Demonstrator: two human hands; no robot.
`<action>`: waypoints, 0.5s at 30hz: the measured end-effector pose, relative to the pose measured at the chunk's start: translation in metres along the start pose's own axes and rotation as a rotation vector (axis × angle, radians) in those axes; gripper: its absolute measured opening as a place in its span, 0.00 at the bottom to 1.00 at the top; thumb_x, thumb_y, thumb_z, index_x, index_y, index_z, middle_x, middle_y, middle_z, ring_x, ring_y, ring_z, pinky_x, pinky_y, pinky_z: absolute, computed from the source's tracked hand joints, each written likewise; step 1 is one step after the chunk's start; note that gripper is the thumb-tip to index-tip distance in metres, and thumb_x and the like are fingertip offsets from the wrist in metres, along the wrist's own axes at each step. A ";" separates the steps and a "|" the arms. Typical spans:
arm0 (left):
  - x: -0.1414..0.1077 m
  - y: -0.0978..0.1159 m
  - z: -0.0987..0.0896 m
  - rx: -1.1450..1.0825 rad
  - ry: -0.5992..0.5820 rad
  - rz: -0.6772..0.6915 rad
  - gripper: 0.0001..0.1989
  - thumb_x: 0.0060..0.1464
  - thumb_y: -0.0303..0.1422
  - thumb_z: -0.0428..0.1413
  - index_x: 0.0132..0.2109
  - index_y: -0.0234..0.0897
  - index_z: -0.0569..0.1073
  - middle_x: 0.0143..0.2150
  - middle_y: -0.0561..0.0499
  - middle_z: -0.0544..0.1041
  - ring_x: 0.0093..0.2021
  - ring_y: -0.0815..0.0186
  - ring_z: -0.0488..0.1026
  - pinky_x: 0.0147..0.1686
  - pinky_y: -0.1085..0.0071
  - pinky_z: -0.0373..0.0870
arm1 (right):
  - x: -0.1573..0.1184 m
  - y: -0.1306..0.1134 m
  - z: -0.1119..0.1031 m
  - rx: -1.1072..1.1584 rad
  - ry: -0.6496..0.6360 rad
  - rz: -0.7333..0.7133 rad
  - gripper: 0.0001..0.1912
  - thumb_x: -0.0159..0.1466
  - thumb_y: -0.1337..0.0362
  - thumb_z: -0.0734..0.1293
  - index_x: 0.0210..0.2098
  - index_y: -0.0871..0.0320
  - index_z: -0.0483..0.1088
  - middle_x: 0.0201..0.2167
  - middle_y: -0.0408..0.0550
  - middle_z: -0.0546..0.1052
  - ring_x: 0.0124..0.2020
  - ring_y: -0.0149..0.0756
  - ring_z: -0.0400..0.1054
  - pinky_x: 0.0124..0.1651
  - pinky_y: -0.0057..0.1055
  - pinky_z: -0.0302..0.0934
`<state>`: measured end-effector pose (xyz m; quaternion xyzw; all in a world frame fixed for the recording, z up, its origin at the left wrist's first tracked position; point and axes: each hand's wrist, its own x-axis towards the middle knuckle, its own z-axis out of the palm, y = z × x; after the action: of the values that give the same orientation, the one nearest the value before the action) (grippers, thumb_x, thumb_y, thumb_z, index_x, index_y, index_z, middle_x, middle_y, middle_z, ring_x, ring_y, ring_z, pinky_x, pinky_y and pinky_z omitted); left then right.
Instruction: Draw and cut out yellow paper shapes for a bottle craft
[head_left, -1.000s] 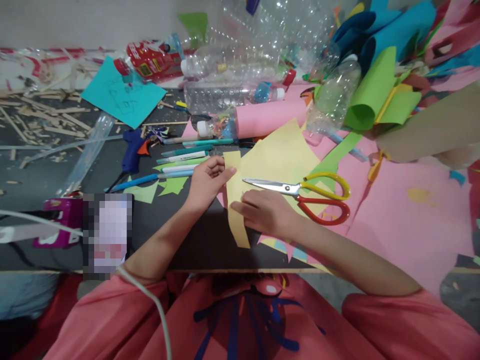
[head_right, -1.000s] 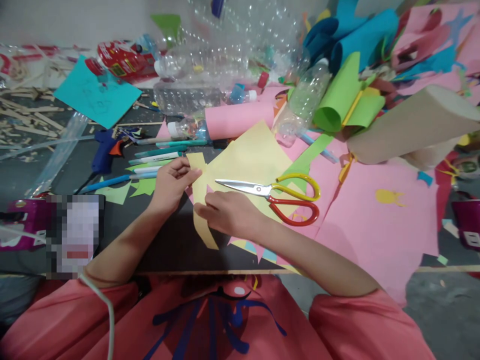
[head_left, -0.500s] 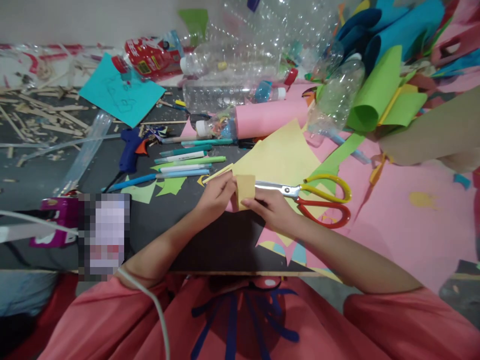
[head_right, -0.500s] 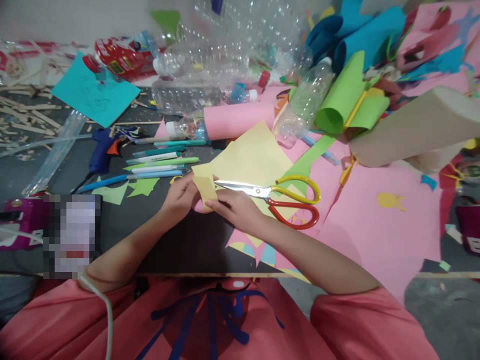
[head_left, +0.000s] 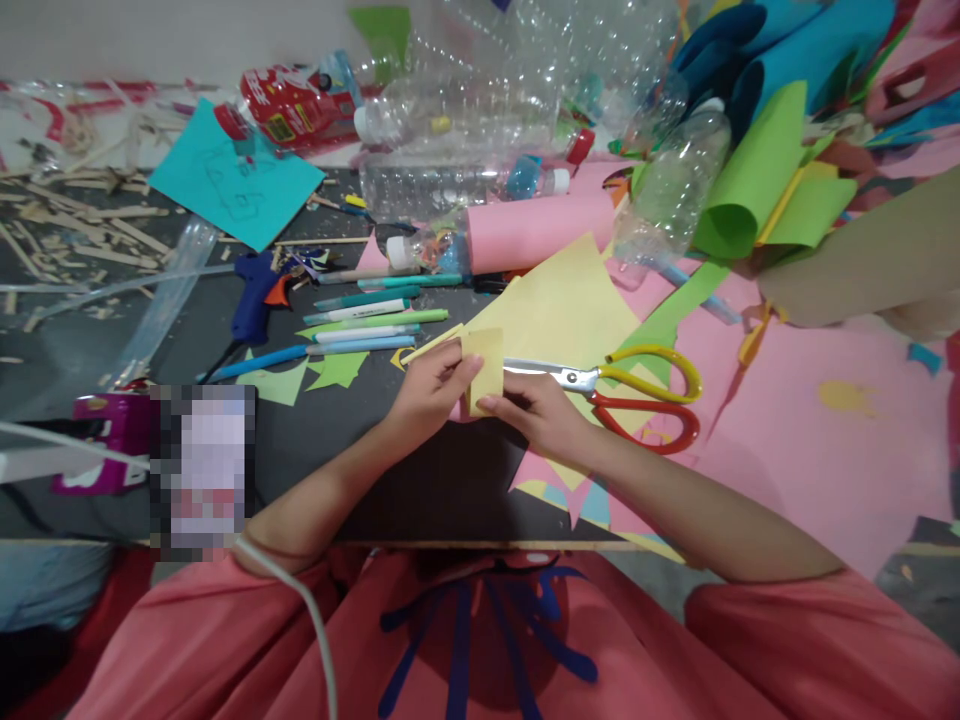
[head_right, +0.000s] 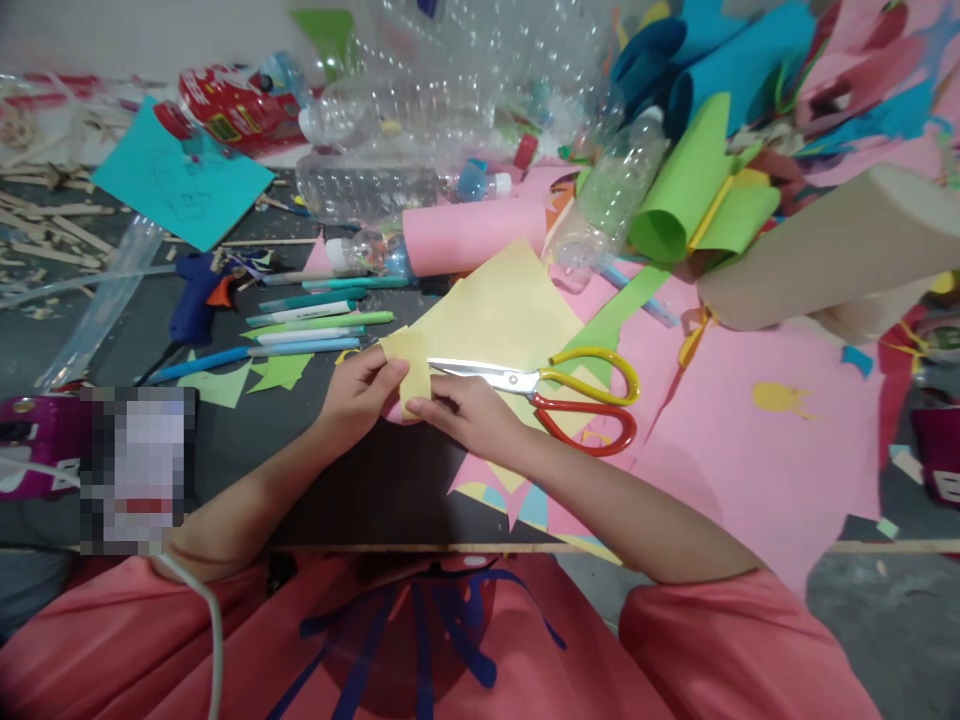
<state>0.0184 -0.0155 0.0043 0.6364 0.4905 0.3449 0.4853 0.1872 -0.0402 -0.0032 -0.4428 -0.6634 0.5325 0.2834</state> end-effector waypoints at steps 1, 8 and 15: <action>0.000 0.000 0.000 0.006 0.005 0.001 0.19 0.55 0.44 0.53 0.23 0.39 0.62 0.22 0.56 0.61 0.25 0.70 0.59 0.29 0.71 0.59 | 0.000 0.000 0.000 0.012 0.021 0.000 0.31 0.64 0.36 0.59 0.20 0.55 0.58 0.18 0.38 0.59 0.22 0.29 0.53 0.28 0.30 0.48; -0.004 0.001 0.001 -0.097 -0.080 -0.140 0.17 0.57 0.44 0.51 0.27 0.37 0.66 0.22 0.56 0.66 0.24 0.71 0.63 0.25 0.74 0.59 | -0.001 -0.002 0.000 0.342 0.326 -0.023 0.22 0.61 0.42 0.68 0.33 0.54 0.64 0.21 0.35 0.64 0.18 0.26 0.57 0.24 0.27 0.55; -0.004 0.002 0.004 -0.299 -0.253 -0.279 0.18 0.53 0.47 0.55 0.32 0.35 0.71 0.26 0.52 0.75 0.26 0.68 0.72 0.27 0.73 0.68 | 0.011 -0.013 -0.014 0.267 0.287 -0.040 0.20 0.61 0.43 0.69 0.33 0.54 0.67 0.21 0.36 0.65 0.19 0.26 0.62 0.23 0.27 0.56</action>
<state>0.0217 -0.0203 0.0052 0.5216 0.4527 0.2608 0.6745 0.1909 -0.0248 0.0119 -0.4593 -0.5483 0.5416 0.4417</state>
